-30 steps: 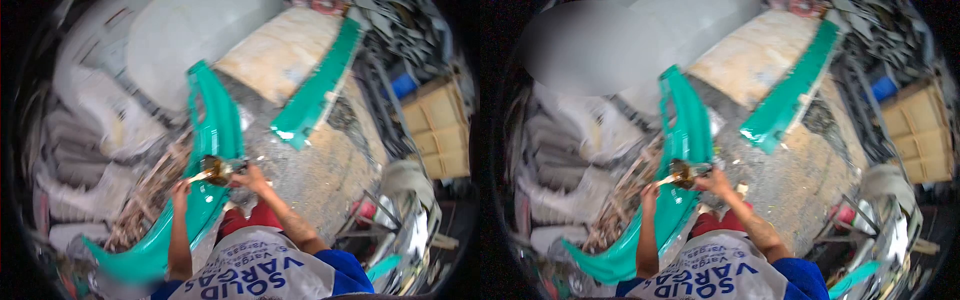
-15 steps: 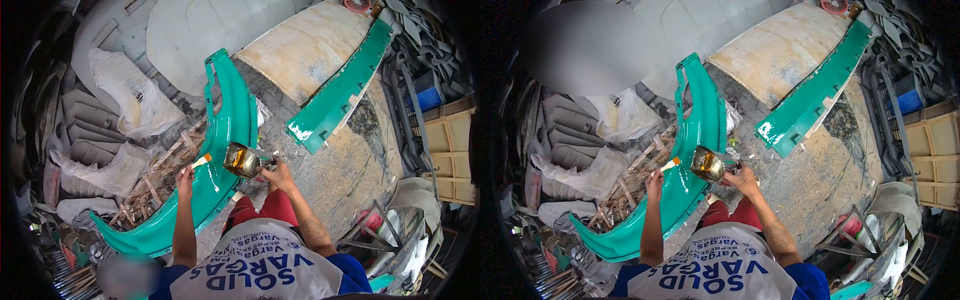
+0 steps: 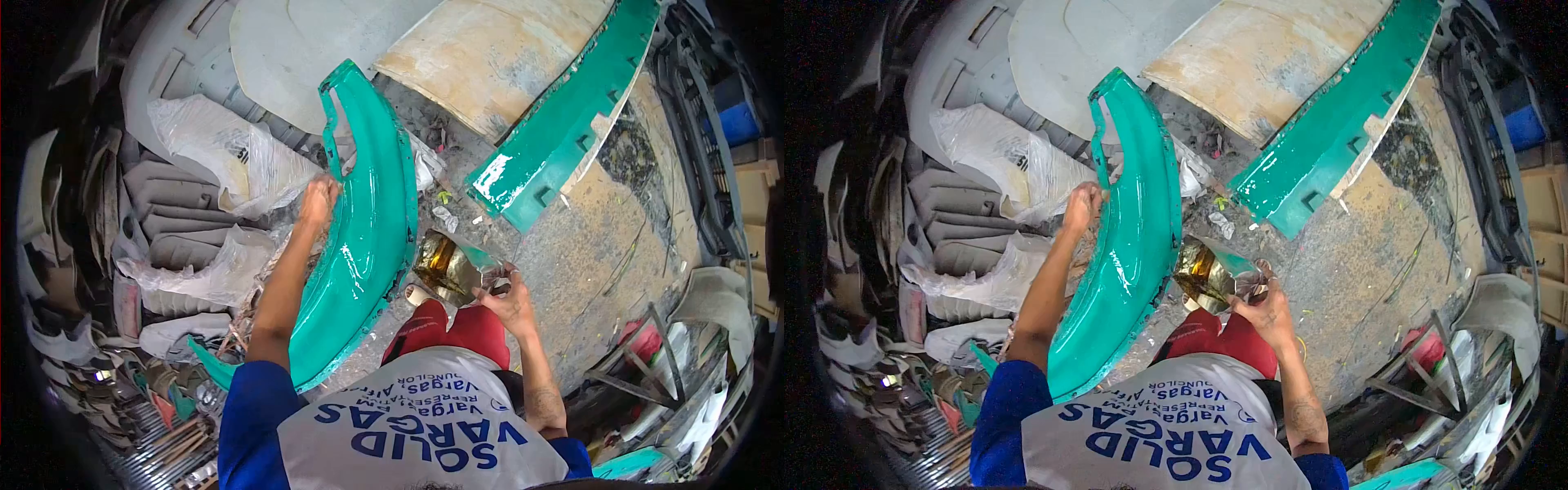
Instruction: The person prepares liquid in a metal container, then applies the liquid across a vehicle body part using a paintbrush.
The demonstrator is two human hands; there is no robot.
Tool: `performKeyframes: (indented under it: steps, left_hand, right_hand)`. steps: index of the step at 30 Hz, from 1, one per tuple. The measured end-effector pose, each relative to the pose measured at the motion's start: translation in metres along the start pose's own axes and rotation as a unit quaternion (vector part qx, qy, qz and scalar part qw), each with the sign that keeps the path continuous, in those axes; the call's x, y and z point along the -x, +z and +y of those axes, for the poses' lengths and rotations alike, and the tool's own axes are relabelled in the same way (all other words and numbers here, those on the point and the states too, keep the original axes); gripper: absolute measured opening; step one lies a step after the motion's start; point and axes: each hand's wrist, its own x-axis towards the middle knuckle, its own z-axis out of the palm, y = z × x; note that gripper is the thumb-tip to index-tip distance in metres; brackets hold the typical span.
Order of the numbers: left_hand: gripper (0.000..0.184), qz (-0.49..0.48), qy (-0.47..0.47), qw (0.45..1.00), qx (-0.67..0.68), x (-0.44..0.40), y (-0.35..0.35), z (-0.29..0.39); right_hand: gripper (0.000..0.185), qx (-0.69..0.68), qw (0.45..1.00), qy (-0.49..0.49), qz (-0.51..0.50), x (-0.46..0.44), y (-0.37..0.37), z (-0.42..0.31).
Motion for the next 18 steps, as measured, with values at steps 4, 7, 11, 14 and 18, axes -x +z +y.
performKeyframes:
  steps: [4,7,11,14,18]
  left_hand:
    - [0.019,-0.063,0.116,0.976,-0.173,-0.016,0.010,0.020]
    - [0.017,-0.154,0.155,0.942,-0.255,0.012,0.029,0.008]
    - [0.018,-0.251,0.261,0.861,-0.356,0.076,0.033,0.006]
    - [0.016,-0.319,0.276,0.828,-0.369,0.092,0.030,0.014]
    - [0.011,-0.323,0.165,0.889,-0.280,0.054,0.040,0.004]
  right_hand:
    - [0.086,0.017,1.000,0.020,0.013,-0.005,-0.021,0.005]
    - [0.089,0.009,1.000,0.019,0.018,-0.012,-0.034,0.011]
    - [0.088,-0.028,0.999,0.038,0.021,-0.022,-0.050,0.011]
    - [0.086,-0.056,0.998,0.018,0.010,-0.031,-0.058,0.015]
    - [0.084,-0.055,0.998,0.029,-0.001,-0.036,-0.063,0.015]
